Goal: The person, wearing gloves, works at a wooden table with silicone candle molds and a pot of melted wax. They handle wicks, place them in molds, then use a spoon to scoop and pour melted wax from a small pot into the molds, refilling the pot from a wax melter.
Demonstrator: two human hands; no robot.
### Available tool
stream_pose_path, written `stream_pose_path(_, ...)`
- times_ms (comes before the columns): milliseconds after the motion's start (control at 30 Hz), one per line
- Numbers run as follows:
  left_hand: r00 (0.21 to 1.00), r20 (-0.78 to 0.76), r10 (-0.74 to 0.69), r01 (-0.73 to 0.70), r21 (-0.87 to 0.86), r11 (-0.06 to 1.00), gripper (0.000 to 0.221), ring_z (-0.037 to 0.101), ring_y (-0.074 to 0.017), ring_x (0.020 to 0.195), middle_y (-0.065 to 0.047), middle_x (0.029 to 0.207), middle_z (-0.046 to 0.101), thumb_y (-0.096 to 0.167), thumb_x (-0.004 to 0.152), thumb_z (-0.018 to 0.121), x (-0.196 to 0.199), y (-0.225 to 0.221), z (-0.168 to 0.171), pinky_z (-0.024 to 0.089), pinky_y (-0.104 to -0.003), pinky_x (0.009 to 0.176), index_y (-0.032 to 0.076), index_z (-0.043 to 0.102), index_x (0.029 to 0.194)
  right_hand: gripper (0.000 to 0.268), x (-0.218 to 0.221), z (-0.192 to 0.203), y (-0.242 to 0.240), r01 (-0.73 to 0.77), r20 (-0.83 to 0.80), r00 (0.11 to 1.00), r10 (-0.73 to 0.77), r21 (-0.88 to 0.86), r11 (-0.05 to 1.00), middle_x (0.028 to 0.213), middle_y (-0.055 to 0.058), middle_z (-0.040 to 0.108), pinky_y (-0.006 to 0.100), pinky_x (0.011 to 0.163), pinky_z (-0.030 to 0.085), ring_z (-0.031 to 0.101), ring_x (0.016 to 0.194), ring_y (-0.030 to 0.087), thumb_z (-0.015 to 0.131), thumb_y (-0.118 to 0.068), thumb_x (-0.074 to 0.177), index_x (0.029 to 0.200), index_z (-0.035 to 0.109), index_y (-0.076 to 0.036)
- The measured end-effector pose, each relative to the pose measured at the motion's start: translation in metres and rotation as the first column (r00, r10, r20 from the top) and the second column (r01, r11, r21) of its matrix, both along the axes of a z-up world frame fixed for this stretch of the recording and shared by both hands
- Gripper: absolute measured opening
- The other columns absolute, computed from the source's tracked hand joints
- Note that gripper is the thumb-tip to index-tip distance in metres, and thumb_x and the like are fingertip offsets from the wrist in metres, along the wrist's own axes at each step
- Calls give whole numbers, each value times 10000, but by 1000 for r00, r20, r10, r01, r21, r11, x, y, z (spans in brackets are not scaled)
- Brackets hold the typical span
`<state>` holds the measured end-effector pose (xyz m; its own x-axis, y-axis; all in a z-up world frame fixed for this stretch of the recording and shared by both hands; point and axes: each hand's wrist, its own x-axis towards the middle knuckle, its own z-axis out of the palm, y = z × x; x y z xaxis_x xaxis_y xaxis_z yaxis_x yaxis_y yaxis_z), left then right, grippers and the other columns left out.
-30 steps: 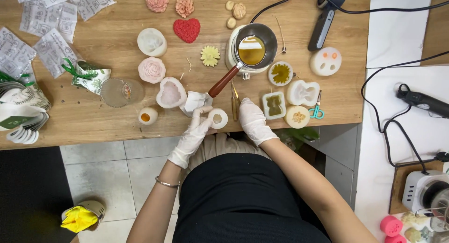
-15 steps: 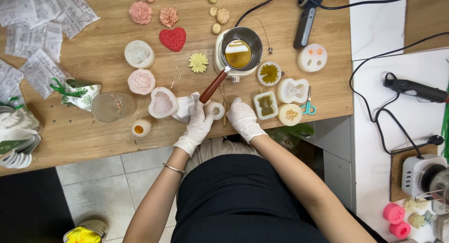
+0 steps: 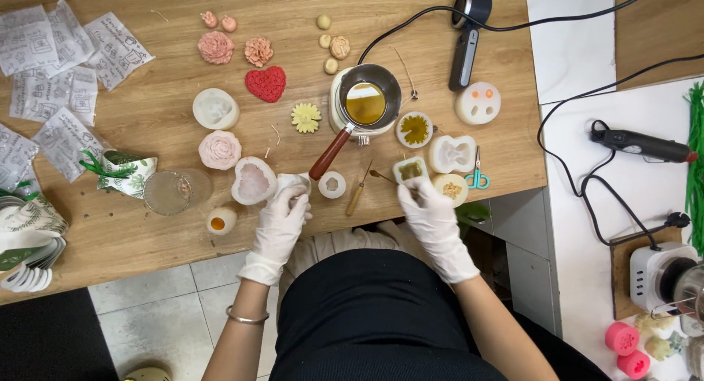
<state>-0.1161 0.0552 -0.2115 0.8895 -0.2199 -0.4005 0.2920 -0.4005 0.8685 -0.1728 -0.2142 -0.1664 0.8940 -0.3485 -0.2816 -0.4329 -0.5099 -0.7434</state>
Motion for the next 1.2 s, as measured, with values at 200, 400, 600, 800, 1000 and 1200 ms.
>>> stream_pose_path(200,989,89,121,-116,-53,992,277,733,-155,833,-109,965,741,206,1056,525,24,6,34,583,-303,725,16,633,1226,123,-17,62,-33,315,235,835,-498,538,782,898,124,747,270,639,590,718,733,170,616,-121,1060,1086,642,-4)
stream_pose_path(400,873,484,-64,45,49,998,358,666,-258,988,-173,1111,702,296,1128,496,64,-20,19,535,-384,893,0,652,1255,206,14,69,-51,198,438,730,-525,599,775,1003,157,713,308,702,603,717,804,225,566,-164,1135,1158,633,29)
stream_pose_path(600,921,-367,-135,-73,-502,862,506,706,-147,758,-71,938,715,502,1014,475,87,-47,0,572,-310,733,79,663,1216,233,47,63,-40,213,393,737,-550,637,741,1046,147,702,339,714,613,728,827,251,577,-173,1132,1174,622,51)
stream_pose_path(800,839,-467,-278,-88,-622,778,497,498,-63,477,13,630,564,479,1031,533,89,-52,-5,368,-214,426,23,713,1111,333,57,66,-32,243,283,762,-583,709,662,1057,160,727,353,749,643,758,891,269,538,-266,1103,1162,608,53)
stream_pose_path(1000,883,-388,-264,-11,-580,814,378,439,-48,477,38,610,509,393,1050,558,93,-52,-4,334,-215,437,42,689,1000,416,49,47,-45,268,280,746,-604,704,657,951,135,668,312,691,563,653,794,210,526,-341,1159,1193,622,63)
stream_pose_path(1200,921,-316,-228,62,-460,886,355,413,-36,485,44,598,483,388,1055,551,91,-50,12,324,-213,453,72,678,955,350,69,47,-43,204,291,779,-556,720,663,892,136,670,300,649,532,648,750,204,544,-302,1141,1192,614,38)
